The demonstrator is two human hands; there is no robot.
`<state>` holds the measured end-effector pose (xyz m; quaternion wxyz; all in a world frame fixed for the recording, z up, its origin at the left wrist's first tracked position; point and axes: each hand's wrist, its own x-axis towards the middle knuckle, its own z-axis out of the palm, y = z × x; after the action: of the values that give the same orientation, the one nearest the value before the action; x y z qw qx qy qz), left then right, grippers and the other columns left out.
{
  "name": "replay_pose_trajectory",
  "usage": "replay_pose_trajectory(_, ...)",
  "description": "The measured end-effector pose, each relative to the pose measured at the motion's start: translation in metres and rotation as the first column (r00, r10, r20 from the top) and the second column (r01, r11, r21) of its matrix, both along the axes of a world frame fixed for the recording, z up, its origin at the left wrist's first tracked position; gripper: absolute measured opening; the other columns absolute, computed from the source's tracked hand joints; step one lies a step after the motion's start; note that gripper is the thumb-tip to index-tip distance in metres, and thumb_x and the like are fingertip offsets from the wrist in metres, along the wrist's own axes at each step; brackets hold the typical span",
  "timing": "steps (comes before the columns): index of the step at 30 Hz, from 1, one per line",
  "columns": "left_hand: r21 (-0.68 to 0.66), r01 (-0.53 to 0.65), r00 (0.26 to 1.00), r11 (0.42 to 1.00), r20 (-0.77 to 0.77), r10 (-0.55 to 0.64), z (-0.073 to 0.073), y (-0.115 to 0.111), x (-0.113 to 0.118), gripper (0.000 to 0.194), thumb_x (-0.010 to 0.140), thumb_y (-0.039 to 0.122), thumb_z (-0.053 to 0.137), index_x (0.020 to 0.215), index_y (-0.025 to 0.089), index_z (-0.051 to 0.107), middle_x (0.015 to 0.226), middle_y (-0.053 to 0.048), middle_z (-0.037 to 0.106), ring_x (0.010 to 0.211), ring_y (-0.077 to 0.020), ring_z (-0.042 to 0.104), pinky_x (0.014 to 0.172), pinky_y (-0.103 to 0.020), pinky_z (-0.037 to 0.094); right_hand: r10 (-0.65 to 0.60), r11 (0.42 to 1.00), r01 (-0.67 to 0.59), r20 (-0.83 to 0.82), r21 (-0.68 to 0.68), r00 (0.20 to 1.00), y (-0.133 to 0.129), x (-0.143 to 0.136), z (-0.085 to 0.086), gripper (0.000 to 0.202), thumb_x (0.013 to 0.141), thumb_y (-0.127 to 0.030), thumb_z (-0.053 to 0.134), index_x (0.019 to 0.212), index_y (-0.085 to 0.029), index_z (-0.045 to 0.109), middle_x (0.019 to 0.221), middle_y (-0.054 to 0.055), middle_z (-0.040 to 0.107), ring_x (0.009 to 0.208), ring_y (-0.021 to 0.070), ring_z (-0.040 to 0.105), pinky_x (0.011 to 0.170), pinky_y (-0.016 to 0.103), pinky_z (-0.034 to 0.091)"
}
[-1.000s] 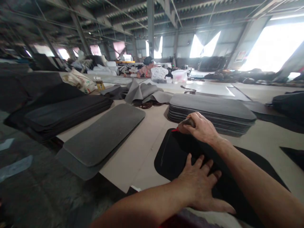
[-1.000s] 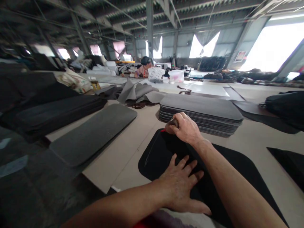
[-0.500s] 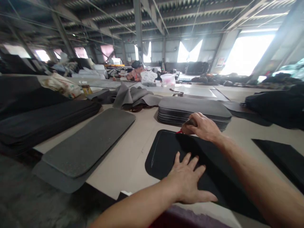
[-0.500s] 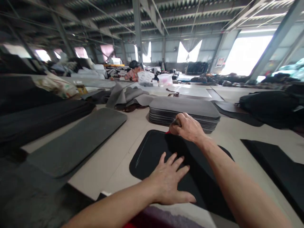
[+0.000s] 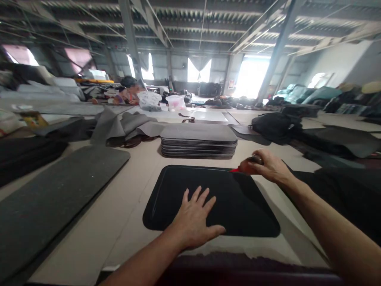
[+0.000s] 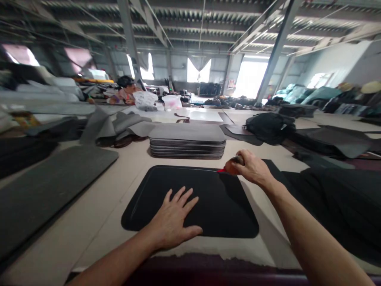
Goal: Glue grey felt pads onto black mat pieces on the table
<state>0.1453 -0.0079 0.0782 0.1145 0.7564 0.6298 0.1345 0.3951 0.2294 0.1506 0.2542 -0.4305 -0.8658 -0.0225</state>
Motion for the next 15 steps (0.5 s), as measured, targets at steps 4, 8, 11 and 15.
replay_pose_trajectory(4,0.002,-0.011,0.999,1.0,-0.03,0.011,0.001,0.0,0.0,0.086,0.085,0.084,0.033,0.154,0.031,0.034,0.166,-0.008,0.022,0.155,-0.0341,0.011,0.121,-0.069,0.005,-0.076,0.997,0.076,-0.011,0.007,0.997,0.005,0.03,-0.007,0.037,0.085,-0.052,0.055,0.104,-0.02,0.06,0.101,0.011,0.064,0.087,0.0299,0.062,0.07,0.04,0.047)
replay_pose_trajectory(8,-0.002,-0.013,0.999,1.0,-0.043,0.013,0.001,0.0,0.0,0.086,0.085,0.083,0.034,0.154,0.032,0.034,0.166,-0.008,0.023,0.154,-0.0345,0.012,0.121,-0.069,0.006,-0.143,0.99,0.143,-0.047,0.0,0.989,0.006,0.044,-0.012,0.038,0.084,-0.051,0.056,0.104,-0.02,0.06,0.104,0.012,0.064,0.089,0.0299,0.062,0.07,0.039,0.047)
replay_pose_trajectory(11,-0.006,-0.009,0.999,1.0,-0.054,0.008,-0.001,0.001,0.0,0.086,0.085,0.083,0.036,0.154,0.032,0.034,0.166,-0.009,0.022,0.154,-0.0357,0.012,0.12,-0.07,0.006,-0.157,0.987,0.156,-0.053,-0.029,0.986,0.001,0.046,-0.011,0.04,0.084,-0.053,0.054,0.104,-0.02,0.06,0.103,0.011,0.065,0.088,0.0291,0.062,0.07,0.037,0.046)
replay_pose_trajectory(15,-0.018,-0.011,0.997,1.0,-0.075,0.01,-0.003,0.003,0.0,0.087,0.084,0.082,0.039,0.154,0.03,0.034,0.166,-0.01,0.021,0.154,-0.0369,0.012,0.119,-0.072,0.006,-0.159,0.985,0.158,-0.013,-0.067,0.987,-0.017,0.052,-0.002,0.043,0.081,-0.057,0.055,0.103,-0.021,0.06,0.098,0.01,0.065,0.083,0.0284,0.063,0.065,0.035,0.043)
